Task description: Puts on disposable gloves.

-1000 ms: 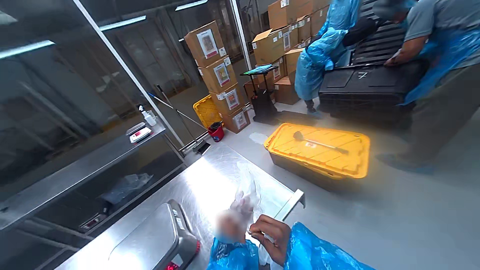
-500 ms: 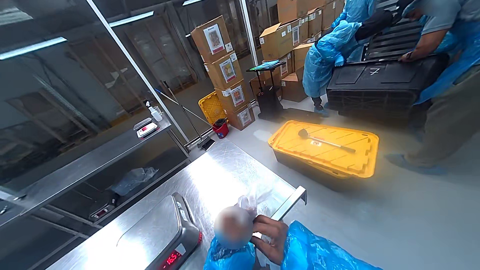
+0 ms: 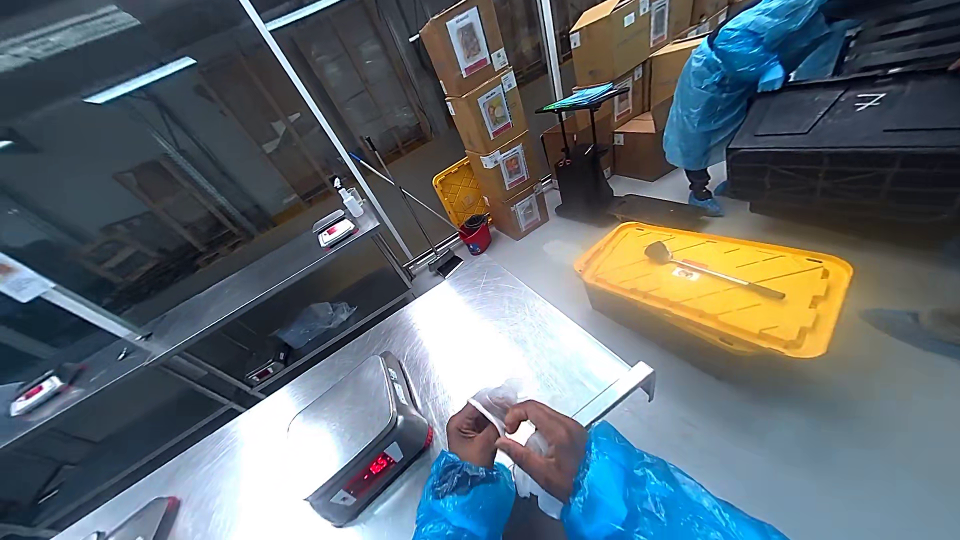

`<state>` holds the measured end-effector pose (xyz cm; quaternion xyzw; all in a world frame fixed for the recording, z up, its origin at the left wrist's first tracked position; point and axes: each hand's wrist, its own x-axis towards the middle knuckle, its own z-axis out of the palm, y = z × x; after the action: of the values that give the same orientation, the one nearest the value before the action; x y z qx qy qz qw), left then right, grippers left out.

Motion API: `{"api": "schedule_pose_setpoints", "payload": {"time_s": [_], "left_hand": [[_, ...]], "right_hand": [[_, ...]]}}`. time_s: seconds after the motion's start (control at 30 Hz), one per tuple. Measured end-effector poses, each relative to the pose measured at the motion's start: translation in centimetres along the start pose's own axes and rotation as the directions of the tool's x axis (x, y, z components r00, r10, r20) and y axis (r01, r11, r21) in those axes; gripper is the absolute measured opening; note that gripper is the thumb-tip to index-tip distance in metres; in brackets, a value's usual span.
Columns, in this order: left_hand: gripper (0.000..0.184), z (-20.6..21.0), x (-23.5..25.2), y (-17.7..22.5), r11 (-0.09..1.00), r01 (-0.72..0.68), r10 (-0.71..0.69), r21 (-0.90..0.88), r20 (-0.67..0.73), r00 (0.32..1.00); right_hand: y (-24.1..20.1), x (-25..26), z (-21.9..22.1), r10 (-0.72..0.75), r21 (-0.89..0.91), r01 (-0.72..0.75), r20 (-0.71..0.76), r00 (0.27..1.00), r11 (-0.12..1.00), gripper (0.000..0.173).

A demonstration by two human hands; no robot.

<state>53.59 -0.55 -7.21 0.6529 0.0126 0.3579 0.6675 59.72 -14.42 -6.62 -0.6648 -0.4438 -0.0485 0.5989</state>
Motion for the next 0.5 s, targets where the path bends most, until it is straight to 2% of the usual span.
{"api": "schedule_pose_setpoints", "payload": {"time_s": [0.07,0.1,0.2,0.27,0.33,0.4,0.47,0.5], "left_hand": [[0.022,-0.4,0.1,-0.4,0.974,-0.067,0.071,0.215,-0.011,0.997],[0.022,-0.2,0.1,-0.2,0.954,-0.087,0.097,0.288,-0.02,0.995],[0.026,0.6,0.0,-0.1,0.894,-0.15,0.18,0.423,-0.033,0.983],[0.03,0.5,-0.2,-0.3,0.876,-0.121,0.165,0.468,-0.054,0.985],[0.038,0.7,-0.3,0.1,0.846,-0.006,0.061,0.533,-0.087,0.994],[0.041,0.8,-0.1,1.7,0.784,0.175,-0.137,0.595,-0.11,0.985],[0.032,0.5,0.1,2.4,0.74,0.308,-0.258,0.598,-0.17,0.951],[0.025,0.5,0.1,2.2,0.779,0.377,-0.306,0.502,-0.221,0.926]], "right_hand": [[-0.5,0.1,0.3,0.055,0.003,-0.055,0.027,0.998,0.998,0.044],[-0.7,0.3,0.3,0.092,0.006,-0.092,0.043,0.995,0.996,0.044],[-0.6,1.1,0.0,0.102,0.002,-0.102,0.07,0.992,0.995,0.024],[-0.7,1.4,-0.1,0.098,0.013,-0.099,0.075,0.992,0.995,0.021],[-0.7,1.5,-0.1,0.084,-0.007,-0.084,0.063,0.994,0.996,0.019],[-0.8,1.3,0.2,0.043,-0.015,-0.041,0.09,0.995,0.999,0.018],[-0.5,0.8,1.0,-0.043,-0.065,0.051,0.119,0.992,0.997,0.015],[-0.3,0.5,1.4,-0.078,-0.088,0.091,0.14,0.987,0.992,0.014]]}}
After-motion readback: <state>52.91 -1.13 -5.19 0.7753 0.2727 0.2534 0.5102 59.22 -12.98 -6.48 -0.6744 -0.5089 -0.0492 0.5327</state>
